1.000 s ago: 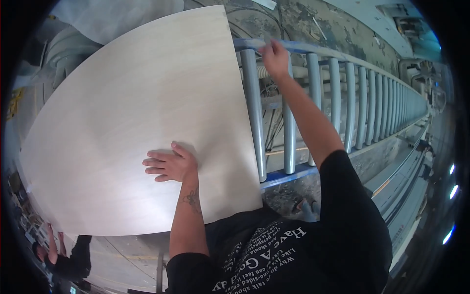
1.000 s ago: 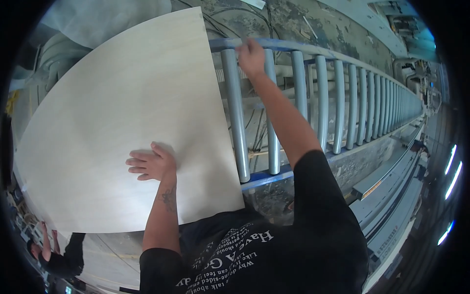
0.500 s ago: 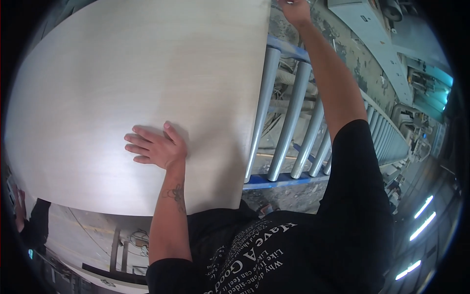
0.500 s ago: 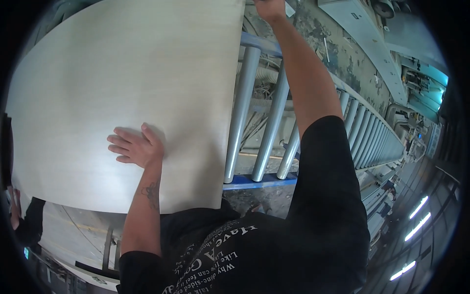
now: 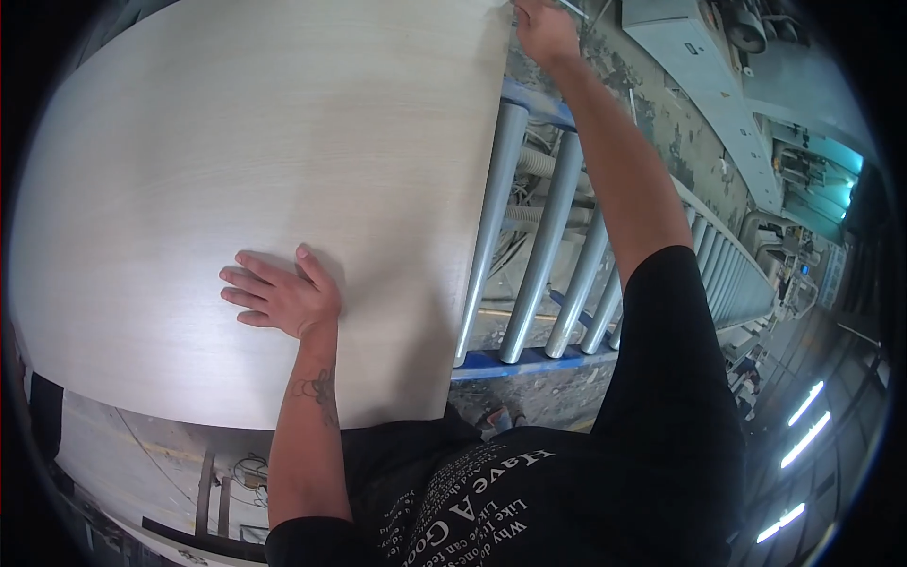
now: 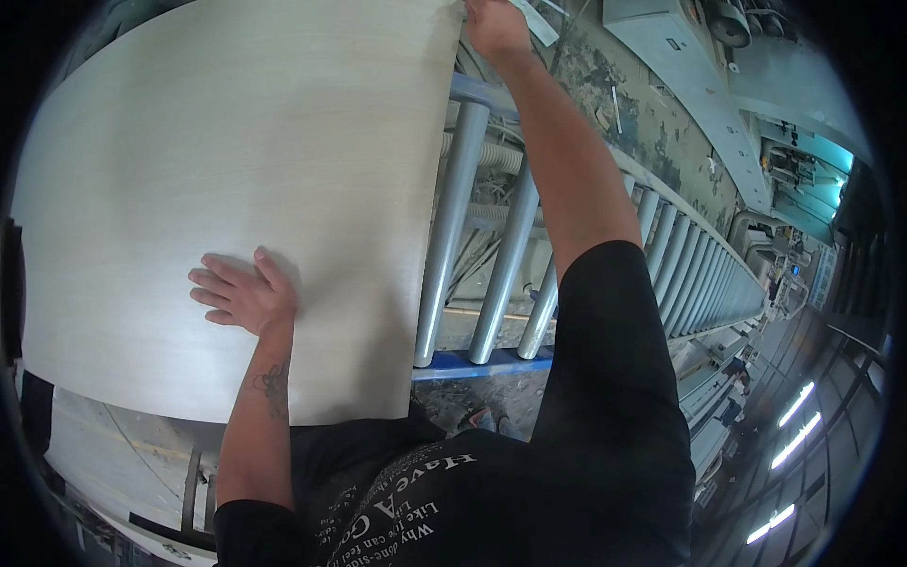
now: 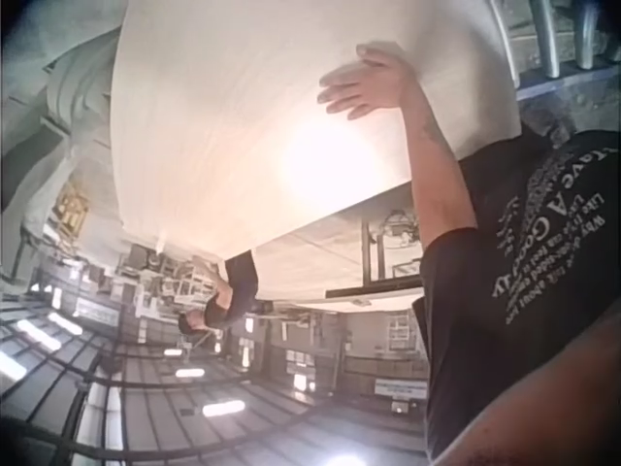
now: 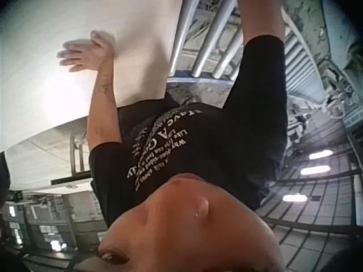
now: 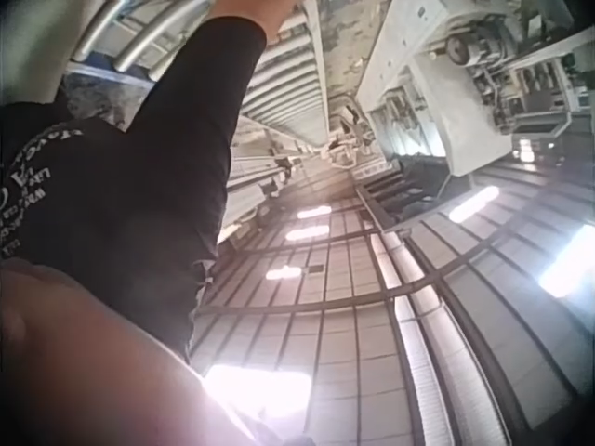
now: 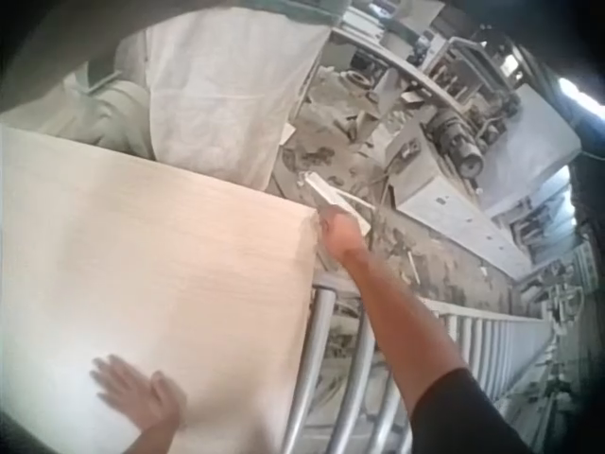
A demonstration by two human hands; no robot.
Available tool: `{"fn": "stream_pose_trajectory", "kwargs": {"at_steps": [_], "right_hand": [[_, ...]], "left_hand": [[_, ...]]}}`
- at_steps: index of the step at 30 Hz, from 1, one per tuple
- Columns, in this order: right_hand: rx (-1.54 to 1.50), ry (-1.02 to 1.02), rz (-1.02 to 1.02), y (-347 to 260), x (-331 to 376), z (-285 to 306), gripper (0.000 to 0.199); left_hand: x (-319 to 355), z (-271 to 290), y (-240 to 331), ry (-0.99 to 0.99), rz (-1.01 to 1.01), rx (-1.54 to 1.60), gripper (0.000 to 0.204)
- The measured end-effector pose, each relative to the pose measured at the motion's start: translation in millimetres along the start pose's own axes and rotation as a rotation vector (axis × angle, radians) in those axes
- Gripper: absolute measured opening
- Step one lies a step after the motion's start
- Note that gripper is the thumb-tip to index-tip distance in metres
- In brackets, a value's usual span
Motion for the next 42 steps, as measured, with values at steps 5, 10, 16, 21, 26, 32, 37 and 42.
{"fn": "stream_pose_trajectory", "kwargs": {"at_steps": [5, 10, 16, 21, 26, 32, 37, 42], "right_hand": [[0.151, -0.020, -0.025, 19, 25, -3, 0.020], [0.151, -0.098, -0.048, -39, 41, 3, 0.016], [0.098, -0.023, 0.087, -38, 75, 21, 0.014], [-0.150, 0.092, 0.205, -65, 99, 36, 0.016], [0.044, 0.062, 0.143, -80, 126, 43, 0.018], [-0.014, -0.005, 0.094, -95, 157, 46, 0.023], [-0.063, 0.062, 0.202, -111, 182, 50, 0.023], [-0.014, -0.051, 0.132, -123, 201, 51, 0.024]], "left_hand": [[3, -3, 10, -0.016, -0.022, 0.018, 0.096], [-4, -4, -6, 0.053, -0.026, -0.021, 0.097], [1, -4, 7, -0.005, -0.028, 0.023, 0.098], [-1, -4, 0, 0.031, -0.031, -0.005, 0.099], [1, -4, 4, 0.035, -0.047, -0.004, 0.098], [1, -6, 4, 0.048, -0.062, 0.019, 0.099], [1, -8, 3, 0.075, -0.069, 0.016, 0.099], [2, -4, 2, 0.060, -0.077, 0.041, 0.099]]}}
Point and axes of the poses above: each hand's wrist, its own x-axis away from the middle knuckle, its own z-axis out of the back of the hand, y = z × x, the point moved 5 cm from there along -x, towards the middle knuckle
